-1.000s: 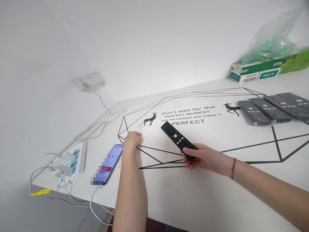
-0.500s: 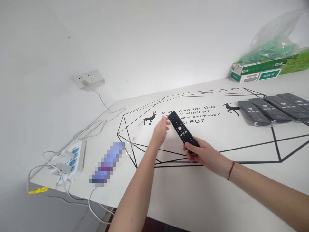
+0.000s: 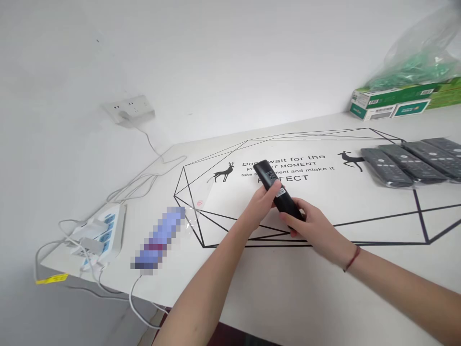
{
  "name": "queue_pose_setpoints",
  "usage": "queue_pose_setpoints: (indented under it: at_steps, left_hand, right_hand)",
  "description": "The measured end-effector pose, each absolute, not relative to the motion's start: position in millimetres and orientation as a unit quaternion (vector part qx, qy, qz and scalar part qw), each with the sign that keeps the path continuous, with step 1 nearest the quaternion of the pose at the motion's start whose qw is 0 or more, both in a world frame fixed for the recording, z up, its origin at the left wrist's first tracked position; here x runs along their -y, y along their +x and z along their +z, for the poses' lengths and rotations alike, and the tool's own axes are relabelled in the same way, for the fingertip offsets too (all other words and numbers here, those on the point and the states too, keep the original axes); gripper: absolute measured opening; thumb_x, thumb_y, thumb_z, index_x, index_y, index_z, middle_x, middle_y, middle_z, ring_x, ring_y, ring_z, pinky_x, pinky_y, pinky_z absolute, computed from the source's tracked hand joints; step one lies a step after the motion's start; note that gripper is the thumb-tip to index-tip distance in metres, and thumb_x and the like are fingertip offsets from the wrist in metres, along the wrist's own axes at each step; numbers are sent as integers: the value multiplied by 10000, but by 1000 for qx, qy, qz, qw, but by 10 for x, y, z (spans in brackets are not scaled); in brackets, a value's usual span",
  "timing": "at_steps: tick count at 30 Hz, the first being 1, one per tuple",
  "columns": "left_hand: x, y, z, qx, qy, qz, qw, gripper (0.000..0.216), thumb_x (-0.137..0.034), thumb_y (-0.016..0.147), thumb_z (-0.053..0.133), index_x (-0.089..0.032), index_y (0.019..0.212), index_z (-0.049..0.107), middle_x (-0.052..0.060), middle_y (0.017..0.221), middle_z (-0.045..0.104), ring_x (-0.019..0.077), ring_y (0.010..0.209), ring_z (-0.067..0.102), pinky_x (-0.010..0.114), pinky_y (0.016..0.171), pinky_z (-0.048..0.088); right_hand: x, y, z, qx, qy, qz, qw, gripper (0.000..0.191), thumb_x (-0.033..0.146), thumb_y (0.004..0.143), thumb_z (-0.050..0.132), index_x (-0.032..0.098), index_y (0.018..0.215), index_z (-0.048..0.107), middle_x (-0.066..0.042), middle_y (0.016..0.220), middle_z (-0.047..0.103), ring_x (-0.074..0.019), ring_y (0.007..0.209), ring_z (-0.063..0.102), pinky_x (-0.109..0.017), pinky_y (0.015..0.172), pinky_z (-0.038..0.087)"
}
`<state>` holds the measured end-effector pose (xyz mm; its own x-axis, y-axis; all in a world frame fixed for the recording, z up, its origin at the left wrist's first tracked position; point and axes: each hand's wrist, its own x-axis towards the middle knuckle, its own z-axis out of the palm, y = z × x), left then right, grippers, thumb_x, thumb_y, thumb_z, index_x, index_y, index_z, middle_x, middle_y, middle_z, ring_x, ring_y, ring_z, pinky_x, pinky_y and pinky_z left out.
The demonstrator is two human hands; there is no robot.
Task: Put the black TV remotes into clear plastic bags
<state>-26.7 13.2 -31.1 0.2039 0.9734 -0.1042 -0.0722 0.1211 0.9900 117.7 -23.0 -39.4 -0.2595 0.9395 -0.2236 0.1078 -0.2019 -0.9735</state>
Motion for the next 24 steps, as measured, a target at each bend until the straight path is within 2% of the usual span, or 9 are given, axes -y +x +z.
queue_pose_setpoints:
  at_steps: [3,6,9,11,13,16,24]
  left_hand:
    - [-122,-248,-315,-457,505,431,593,367,-500,825,566,-170,983,577,95,1026,625,216,983,584,402,910,450]
    - [-113,-226,-310,-439,506,437,601,381,-503,840,548,-180,1041,535,90,1023,645,199,926,619,375,838,484]
    - [-92,-211,-297,-438,510,431,602,417,-544,844,517,-211,1096,497,83,1055,655,185,872,636,274,628,498]
    - [-70,-200,-282,-445,509,423,604,460,-588,845,479,-235,1140,476,83,1096,651,187,861,640,206,470,424]
    - [-48,-187,-263,-447,503,413,613,498,-622,844,441,-247,1169,463,84,1115,651,188,838,645,184,389,349]
    - [-29,-163,-236,-446,493,401,630,511,-638,845,415,-242,1162,468,84,1116,657,187,794,652,193,368,337]
    - [-33,-161,-206,-443,493,398,634,528,-627,848,418,-233,1197,458,92,1098,671,204,818,657,220,393,347]
  right_hand:
    - [231,1188,-355,503,-468,644,336,312,378,750,690,199,960,545,-18,849,583,-144,653,585,-297,600,545]
    - [206,1189,-354,469,-411,704,339,337,454,817,620,220,1041,531,-40,949,612,-179,784,648,-331,687,578]
    - [174,1189,-363,451,-390,730,334,374,537,862,522,210,1041,546,-64,975,637,-192,809,662,-341,694,587]
    - [166,1187,-367,458,-388,727,334,378,550,866,508,200,997,560,-77,984,645,-196,820,661,-309,637,583]
    - [171,1185,-371,470,-385,719,337,364,546,866,512,201,972,558,-81,994,639,-194,806,657,-276,556,564]
    - [186,1181,-376,476,-378,716,342,336,528,863,529,205,952,535,-79,980,623,-189,783,646,-265,501,548]
    - [195,1164,-370,481,-385,707,348,349,523,857,535,198,978,497,-94,1024,613,-197,802,653,-272,510,546]
